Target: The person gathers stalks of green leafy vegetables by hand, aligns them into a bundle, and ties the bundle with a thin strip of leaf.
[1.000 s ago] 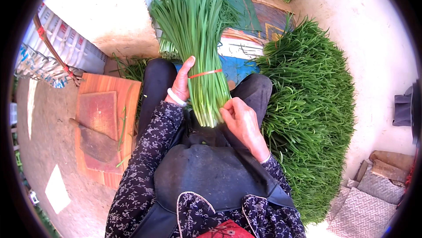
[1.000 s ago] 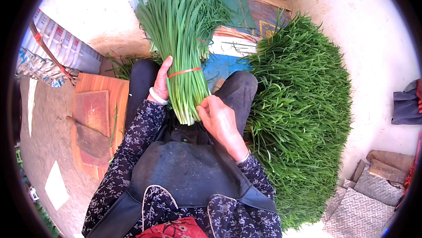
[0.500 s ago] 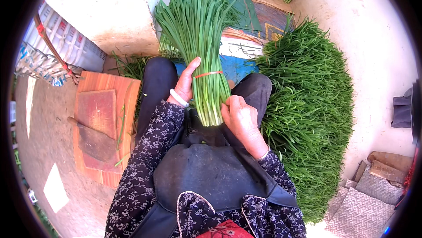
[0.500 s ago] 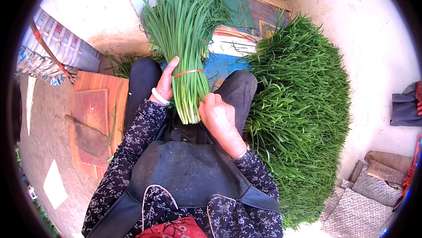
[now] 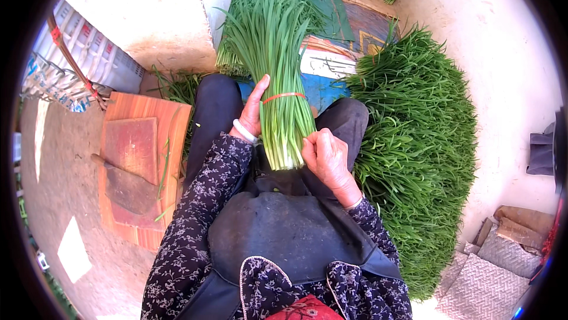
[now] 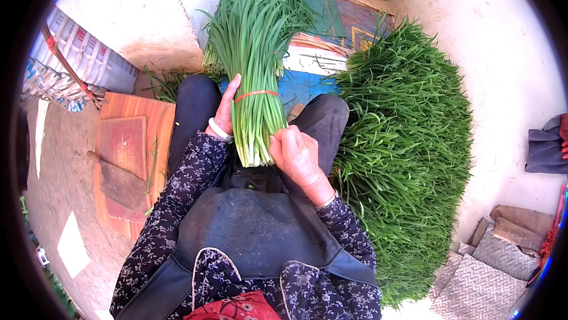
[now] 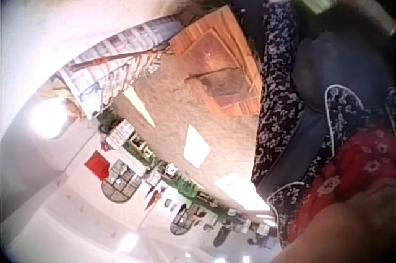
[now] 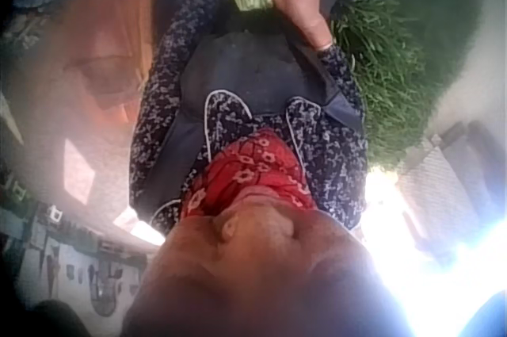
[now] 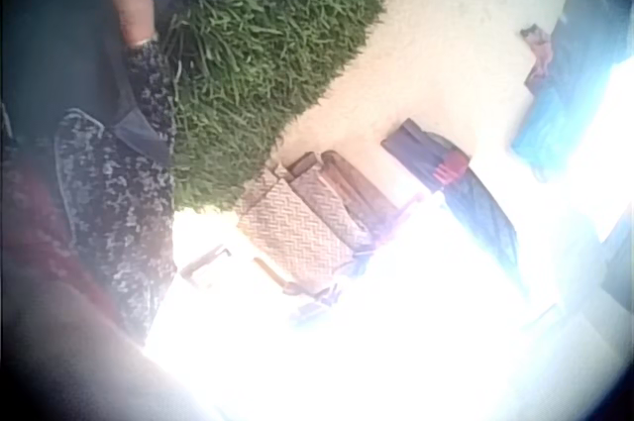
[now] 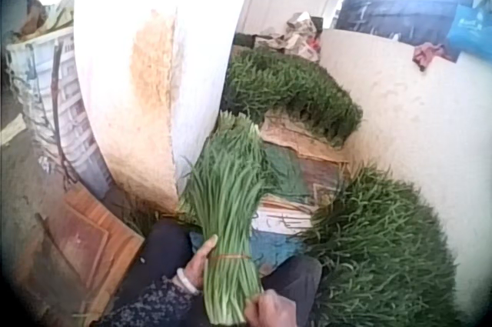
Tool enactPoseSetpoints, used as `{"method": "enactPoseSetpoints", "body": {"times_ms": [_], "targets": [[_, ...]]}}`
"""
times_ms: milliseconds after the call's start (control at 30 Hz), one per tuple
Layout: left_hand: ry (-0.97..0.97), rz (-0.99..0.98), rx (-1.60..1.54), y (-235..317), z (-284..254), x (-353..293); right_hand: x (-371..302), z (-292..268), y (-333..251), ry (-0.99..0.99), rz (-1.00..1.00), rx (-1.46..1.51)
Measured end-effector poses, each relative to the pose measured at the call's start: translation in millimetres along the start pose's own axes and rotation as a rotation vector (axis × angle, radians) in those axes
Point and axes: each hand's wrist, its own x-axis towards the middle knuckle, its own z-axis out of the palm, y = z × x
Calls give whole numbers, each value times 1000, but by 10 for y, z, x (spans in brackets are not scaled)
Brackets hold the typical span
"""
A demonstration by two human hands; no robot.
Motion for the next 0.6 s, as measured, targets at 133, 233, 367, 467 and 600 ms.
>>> {"method": "enactPoseSetpoints", "body": {"times_ms": [133, 233, 367, 467, 600], "targets": [[20, 49, 32, -16, -7, 2, -33, 6, -4, 24, -26, 52], [21, 41, 4, -27, 29, -11, -14, -10, -43, 46, -53, 93], [-15, -2, -101, -51, 125, -15, 27, -89, -90, 49, -121, 128], [-50, -24, -211, -65, 188, -19, 19, -251, -215, -43, -155, 249], [32, -37, -207, -7, 226, -37, -47, -650, -507, -365, -46, 595]]}}
